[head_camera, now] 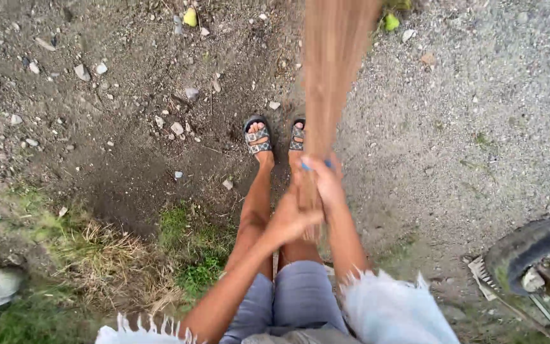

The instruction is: Sweeping leaves and debris into a pile using a broom in an outdoor area.

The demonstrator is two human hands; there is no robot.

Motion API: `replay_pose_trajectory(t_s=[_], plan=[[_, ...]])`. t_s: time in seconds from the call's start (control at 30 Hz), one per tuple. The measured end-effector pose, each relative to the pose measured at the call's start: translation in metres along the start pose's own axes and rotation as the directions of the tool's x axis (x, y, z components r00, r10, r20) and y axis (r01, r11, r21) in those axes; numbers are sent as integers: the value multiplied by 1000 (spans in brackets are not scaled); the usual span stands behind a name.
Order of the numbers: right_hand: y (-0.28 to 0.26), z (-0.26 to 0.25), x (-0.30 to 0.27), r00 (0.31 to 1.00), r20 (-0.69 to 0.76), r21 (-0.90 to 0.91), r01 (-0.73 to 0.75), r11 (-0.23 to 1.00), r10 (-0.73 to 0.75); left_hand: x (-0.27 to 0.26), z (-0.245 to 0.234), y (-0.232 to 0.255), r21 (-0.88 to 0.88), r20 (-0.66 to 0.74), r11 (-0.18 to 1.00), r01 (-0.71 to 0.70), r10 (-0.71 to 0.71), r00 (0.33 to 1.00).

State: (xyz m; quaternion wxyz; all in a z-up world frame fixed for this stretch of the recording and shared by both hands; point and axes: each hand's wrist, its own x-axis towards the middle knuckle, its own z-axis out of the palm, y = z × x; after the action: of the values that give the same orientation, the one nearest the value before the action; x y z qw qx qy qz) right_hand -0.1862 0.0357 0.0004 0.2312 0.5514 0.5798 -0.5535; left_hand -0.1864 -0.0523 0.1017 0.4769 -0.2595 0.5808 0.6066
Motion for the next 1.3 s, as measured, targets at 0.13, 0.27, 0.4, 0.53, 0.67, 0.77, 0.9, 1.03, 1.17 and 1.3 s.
replay_pose_trajectory(t_s=[0.13, 0.27, 0.4, 0.53, 0.67, 0.77, 0.9, 1.03, 1.17, 1.3], plan=[[74, -129, 7, 913, 382, 470, -323, 822, 140, -18, 46, -22, 277, 98, 949, 147, -180, 979], [105, -139, 44, 891, 318, 281, -414, 866, 323, -3, 46, -21, 391, 177, 883, 258, -347, 921], [91, -55, 117, 829, 386, 80, -468, 880, 405, 28, 17, -1, 215, -114, 918, 334, -316, 942], [-19, 23, 120, 881, 467, 156, -170, 973, 79, 46, -20, 75, 185, -201, 964, 190, -152, 968], [-101, 22, 94, 880, 474, 294, -169, 941, 10, 72, -21, 80, 314, -206, 942, 118, -54, 977], [-82, 3, 102, 874, 486, 261, -145, 954, 0, 53, -4, 75, 166, -207, 985, 39, -4, 978], [-72, -15, 28, 958, 287, -23, 31, 999, -23, 15, 10, 27, -51, -238, 994, -101, 86, 967], [-11, -16, -49, 853, 517, -223, 47, 974, 77, -50, 38, -92, -93, -379, 966, -243, 191, 906], [67, -3, -32, 737, 430, -487, -297, 822, 521, -35, 77, -142, -391, -673, 849, -355, 0, 740], [61, 100, 141, 863, 293, -559, -195, 806, 412, 66, 86, -121, -217, -353, 907, 361, -418, 837]])
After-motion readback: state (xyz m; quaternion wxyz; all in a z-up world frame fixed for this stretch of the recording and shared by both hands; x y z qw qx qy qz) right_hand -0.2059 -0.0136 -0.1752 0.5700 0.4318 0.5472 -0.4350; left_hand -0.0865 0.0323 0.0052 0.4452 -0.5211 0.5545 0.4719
